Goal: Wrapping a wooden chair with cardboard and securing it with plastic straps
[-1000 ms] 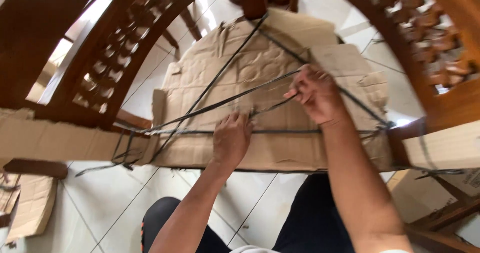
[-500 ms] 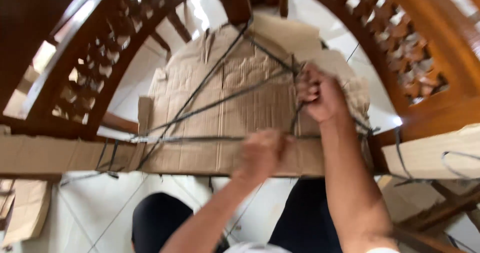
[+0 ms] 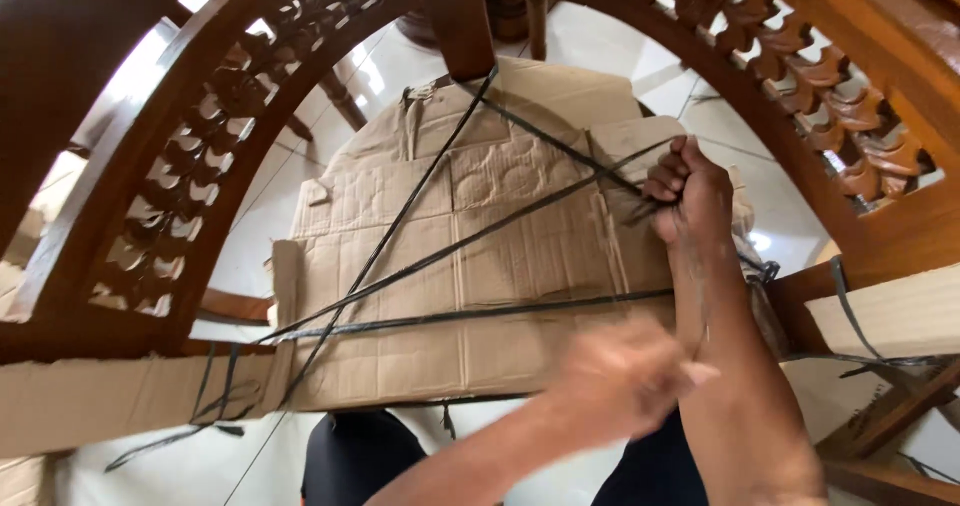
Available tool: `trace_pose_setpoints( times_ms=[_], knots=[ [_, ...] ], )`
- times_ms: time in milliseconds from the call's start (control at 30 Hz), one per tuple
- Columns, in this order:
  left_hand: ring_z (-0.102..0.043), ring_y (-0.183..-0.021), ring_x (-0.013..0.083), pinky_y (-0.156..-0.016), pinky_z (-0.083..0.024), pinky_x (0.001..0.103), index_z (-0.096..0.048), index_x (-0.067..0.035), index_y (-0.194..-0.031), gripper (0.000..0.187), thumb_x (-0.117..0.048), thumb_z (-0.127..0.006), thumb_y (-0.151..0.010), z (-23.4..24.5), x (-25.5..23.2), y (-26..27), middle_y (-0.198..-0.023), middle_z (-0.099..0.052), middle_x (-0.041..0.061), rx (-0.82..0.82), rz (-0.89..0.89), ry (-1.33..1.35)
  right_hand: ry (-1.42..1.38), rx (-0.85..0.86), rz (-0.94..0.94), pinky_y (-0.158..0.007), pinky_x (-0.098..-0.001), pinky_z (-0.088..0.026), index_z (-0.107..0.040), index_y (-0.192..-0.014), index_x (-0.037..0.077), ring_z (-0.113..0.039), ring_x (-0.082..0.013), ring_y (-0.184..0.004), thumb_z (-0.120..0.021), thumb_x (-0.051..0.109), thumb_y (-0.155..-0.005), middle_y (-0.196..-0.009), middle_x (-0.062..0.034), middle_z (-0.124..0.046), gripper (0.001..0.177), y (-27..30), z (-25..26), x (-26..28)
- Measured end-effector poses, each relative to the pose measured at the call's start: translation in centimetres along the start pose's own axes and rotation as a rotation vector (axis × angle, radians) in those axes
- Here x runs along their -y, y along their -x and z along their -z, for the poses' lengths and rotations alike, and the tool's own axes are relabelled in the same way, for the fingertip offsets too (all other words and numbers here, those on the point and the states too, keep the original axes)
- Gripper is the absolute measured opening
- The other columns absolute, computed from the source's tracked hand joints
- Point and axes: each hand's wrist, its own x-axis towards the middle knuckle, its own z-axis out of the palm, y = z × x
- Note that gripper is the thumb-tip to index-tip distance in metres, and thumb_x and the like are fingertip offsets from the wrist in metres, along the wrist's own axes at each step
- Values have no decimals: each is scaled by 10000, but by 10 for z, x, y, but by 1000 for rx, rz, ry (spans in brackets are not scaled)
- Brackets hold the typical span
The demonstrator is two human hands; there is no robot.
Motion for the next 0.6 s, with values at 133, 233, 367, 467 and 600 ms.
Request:
trace_pose_setpoints(
  times_ms=[133, 233, 367, 467, 600],
  knots=[
    [-657, -1060, 307, -900, -543, 431, -612, -200, -1287, 517, -534, -681, -899, 38, 83, -4, -1220, -665, 59, -288, 126, -556, 34, 11, -14, -414, -136, -284, -633, -961, 179, -366, -11, -497, -507, 288, -1105, -693, 121, -328, 220, -1, 5, 2],
    [-667, -1013, 373, -823, -557, 519, -588, -183, -1283, 456, -512, -591, -968, 71, 128, 18, -1117, -649, 93, -176, 361, -646, 80, -7, 13, -400, -140, -264, -621, -941, 181, -366, -11, -477, -543, 311, -1093, -671, 124, -316, 214, 2, -4, 1],
    [-693, -785, 408, -652, -548, 537, -602, -186, -1049, 137, -299, -530, -1026, 69, 180, 30, -823, -649, 97, 8, 398, -458, 50, -46, -4, -374, -133, -247, -600, -858, 184, -345, 0, -452, -531, 318, -1099, -649, 124, -309, 284, -1, -14, 2],
    [-412, -471, 113, -438, -350, 287, -534, -96, -850, 262, -176, -438, -1080, 88, 140, -18, -655, -528, 8, -98, 802, 537, 145, -79, 14, -368, -126, -232, -591, -859, 210, -345, 7, -469, -500, 342, -1095, -660, 139, -301, 285, -5, -9, 2],
    [-667, -1098, 400, -950, -544, 531, -601, -77, -1222, 282, -278, -461, -1083, 66, 189, -50, -1191, -665, 195, 132, 223, -510, 168, -120, 37, -379, -144, -234, -591, -866, 200, -330, -10, -465, -525, 361, -1087, -662, 134, -284, 281, -4, -9, 1]
  ],
)
